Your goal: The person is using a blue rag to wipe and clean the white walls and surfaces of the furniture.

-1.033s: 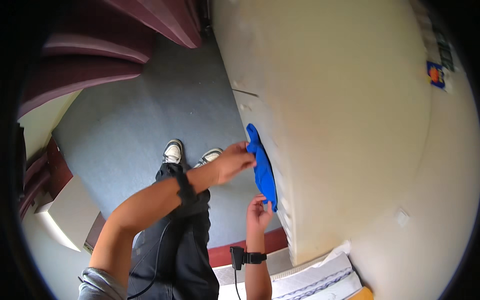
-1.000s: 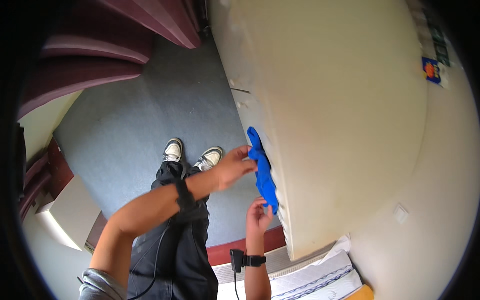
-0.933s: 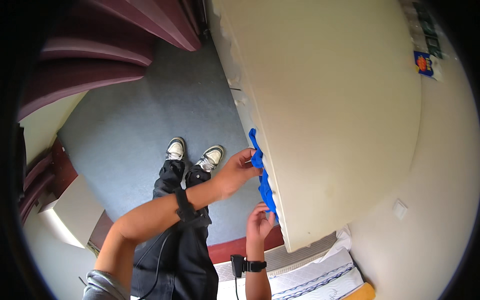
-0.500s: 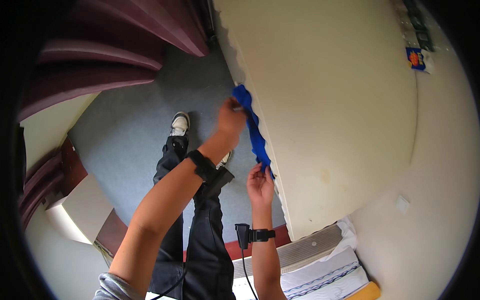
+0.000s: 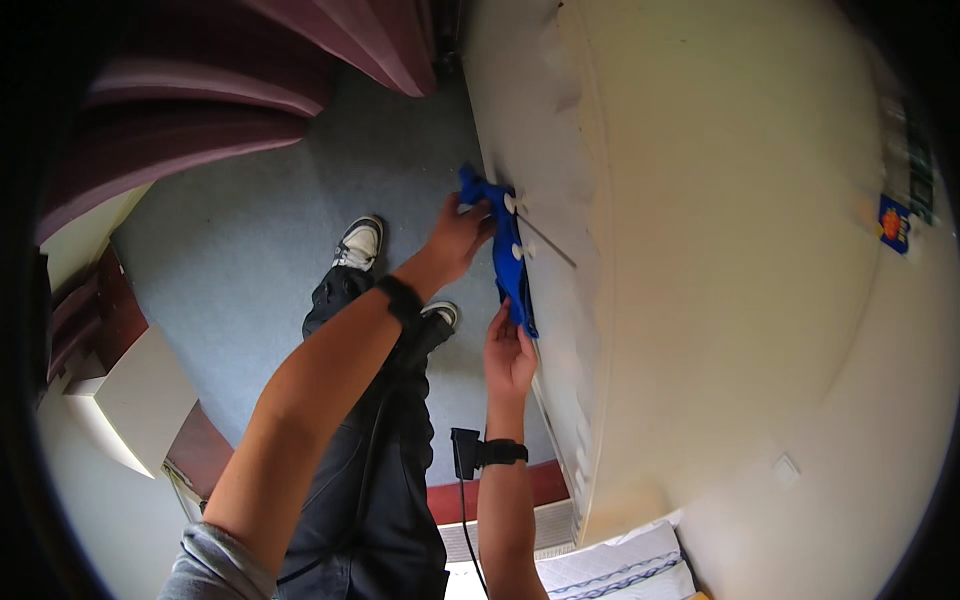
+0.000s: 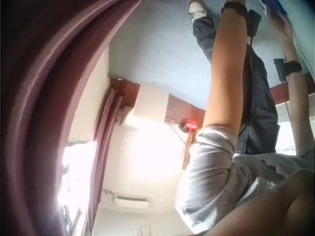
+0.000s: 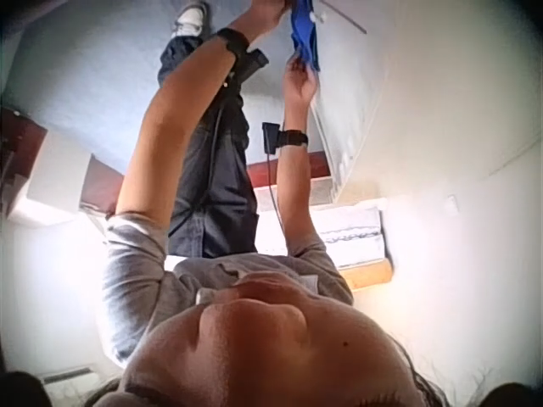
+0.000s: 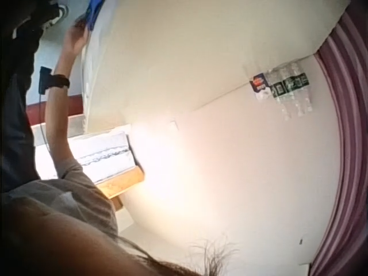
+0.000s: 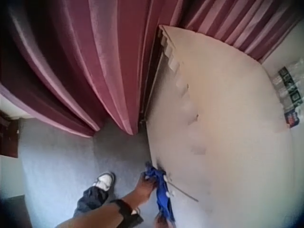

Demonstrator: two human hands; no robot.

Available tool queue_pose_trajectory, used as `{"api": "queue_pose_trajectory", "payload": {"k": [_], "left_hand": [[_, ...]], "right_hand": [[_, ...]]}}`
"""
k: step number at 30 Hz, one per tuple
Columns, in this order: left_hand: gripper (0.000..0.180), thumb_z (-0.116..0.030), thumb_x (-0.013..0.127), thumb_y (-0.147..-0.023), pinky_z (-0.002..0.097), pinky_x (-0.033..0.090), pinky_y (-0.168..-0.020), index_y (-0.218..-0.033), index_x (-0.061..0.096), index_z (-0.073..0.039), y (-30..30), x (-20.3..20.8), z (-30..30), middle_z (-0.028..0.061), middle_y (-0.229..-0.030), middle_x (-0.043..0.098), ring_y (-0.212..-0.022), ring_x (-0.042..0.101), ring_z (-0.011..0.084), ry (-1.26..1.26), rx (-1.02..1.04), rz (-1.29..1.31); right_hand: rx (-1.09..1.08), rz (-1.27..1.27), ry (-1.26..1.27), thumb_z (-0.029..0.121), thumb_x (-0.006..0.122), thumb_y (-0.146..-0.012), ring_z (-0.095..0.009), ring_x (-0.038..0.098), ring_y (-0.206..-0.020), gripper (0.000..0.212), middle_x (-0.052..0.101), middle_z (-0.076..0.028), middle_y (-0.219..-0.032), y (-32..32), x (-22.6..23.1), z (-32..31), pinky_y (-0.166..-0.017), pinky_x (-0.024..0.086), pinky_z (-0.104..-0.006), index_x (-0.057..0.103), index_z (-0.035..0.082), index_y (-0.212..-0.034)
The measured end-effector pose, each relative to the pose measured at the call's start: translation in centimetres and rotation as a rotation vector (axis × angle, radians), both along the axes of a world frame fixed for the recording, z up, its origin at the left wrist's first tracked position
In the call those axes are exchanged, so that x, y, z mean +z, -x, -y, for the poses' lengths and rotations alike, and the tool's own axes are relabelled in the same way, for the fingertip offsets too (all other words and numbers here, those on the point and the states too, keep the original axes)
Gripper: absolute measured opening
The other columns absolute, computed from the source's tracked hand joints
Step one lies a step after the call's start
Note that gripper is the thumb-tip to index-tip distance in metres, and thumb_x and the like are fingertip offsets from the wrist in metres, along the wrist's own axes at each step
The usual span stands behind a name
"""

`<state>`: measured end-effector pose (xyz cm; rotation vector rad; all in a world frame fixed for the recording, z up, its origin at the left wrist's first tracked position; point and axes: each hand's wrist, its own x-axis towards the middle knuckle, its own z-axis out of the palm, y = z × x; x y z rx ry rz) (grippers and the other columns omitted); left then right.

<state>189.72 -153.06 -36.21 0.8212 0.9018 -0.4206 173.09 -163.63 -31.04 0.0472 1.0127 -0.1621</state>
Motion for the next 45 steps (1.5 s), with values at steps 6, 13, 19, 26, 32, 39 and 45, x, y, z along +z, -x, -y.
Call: {"api": "queue_pose_trajectory", "payload": {"k": [6, 13, 19, 26, 32, 39, 45], "left_hand": [[0.042, -0.024, 0.058, -0.096, 0.0421, 0.049, -0.087, -0.133, 0.041, -0.012, -5.9, -5.7, -1.6, 0.0159, -0.125, 0.056, -0.104, 0.06, 0.029, -0.25, -0.429, -0.164], [0.031, -0.01, 0.048, -0.096, 0.031, 0.052, -0.084, -0.127, 0.043, -0.007, -12.1, 8.2, -4.4, 0.0057, -0.116, 0.061, -0.101, 0.061, 0.0166, 0.208, -0.372, 0.116], [0.03, -0.012, 0.052, -0.089, 0.038, 0.049, -0.075, -0.115, 0.04, -0.001, -9.4, 12.9, -5.3, 0.0135, -0.103, 0.059, -0.09, 0.062, 0.0253, -0.472, -0.921, 0.438], [0.031, -0.009, 0.051, -0.093, 0.032, 0.05, -0.081, -0.124, 0.045, -0.006, -8.8, 17.0, -8.2, 0.0066, -0.108, 0.059, -0.094, 0.06, 0.0152, -0.004, -0.632, 0.025], [0.04, -0.007, 0.05, -0.095, 0.0364, 0.046, -0.096, -0.134, 0.044, -0.011, -9.9, 21.4, -2.3, 0.0041, -0.123, 0.058, -0.112, 0.056, 0.0148, 0.297, -0.327, 0.249], [0.019, -0.015, 0.053, -0.094, 0.0376, 0.046, -0.089, -0.113, 0.049, -0.013, -15.0, 14.6, -6.2, 0.0023, -0.113, 0.057, -0.105, 0.056, 0.0141, 0.114, -0.145, 0.177], [0.017, -0.022, 0.048, -0.097, 0.0396, 0.047, -0.083, -0.113, 0.049, -0.019, -19.6, 8.3, -5.0, 0.0019, -0.102, 0.06, -0.097, 0.058, 0.0167, -0.11, -0.357, 0.057]], "right_hand": [[-0.041, 0.2, -0.243, -0.009, 0.054, -0.088, -0.03, 0.058, -0.115, 0.028, 0.062, -0.019, -0.119, -5.0, -8.9, -2.5, -0.106, 0.045, -0.0433, 0.056, -0.007, -0.116], [-0.246, 0.209, -0.15, -0.004, 0.053, -0.093, -0.028, 0.061, -0.11, 0.02, 0.063, -0.018, -0.116, -7.8, 1.5, -4.6, -0.1, 0.052, -0.0385, 0.057, -0.007, -0.113], [-0.257, -0.001, -0.199, -0.003, 0.052, -0.095, -0.024, 0.06, -0.111, 0.021, 0.062, -0.015, -0.118, -8.8, 5.9, -6.2, -0.1, 0.052, -0.0355, 0.057, -0.004, -0.116], [-0.124, 0.234, 0.037, 0.001, 0.051, -0.097, -0.023, 0.06, -0.111, 0.02, 0.065, -0.014, -0.116, -7.4, 14.5, -7.1, -0.107, 0.045, -0.0373, 0.059, -0.005, -0.114], [-0.343, 0.32, -0.073, 0.003, 0.049, -0.099, -0.024, 0.053, -0.124, 0.022, 0.065, -0.014, -0.119, -10.1, 18.6, -5.9, -0.116, 0.036, -0.0403, 0.059, -0.006, -0.117], [-0.141, 0.303, -0.038, 0.007, 0.049, -0.101, -0.027, 0.046, -0.134, 0.023, 0.062, -0.011, -0.129, -18.0, 13.5, -8.8, -0.118, 0.033, -0.0424, 0.058, -0.003, -0.12], [0.048, 0.309, 0.053, 0.006, 0.052, -0.097, -0.024, 0.05, -0.131, 0.028, 0.06, -0.01, -0.131, -22.2, 6.3, -8.9, -0.112, 0.04, -0.0403, 0.057, 0.002, -0.124]]}}
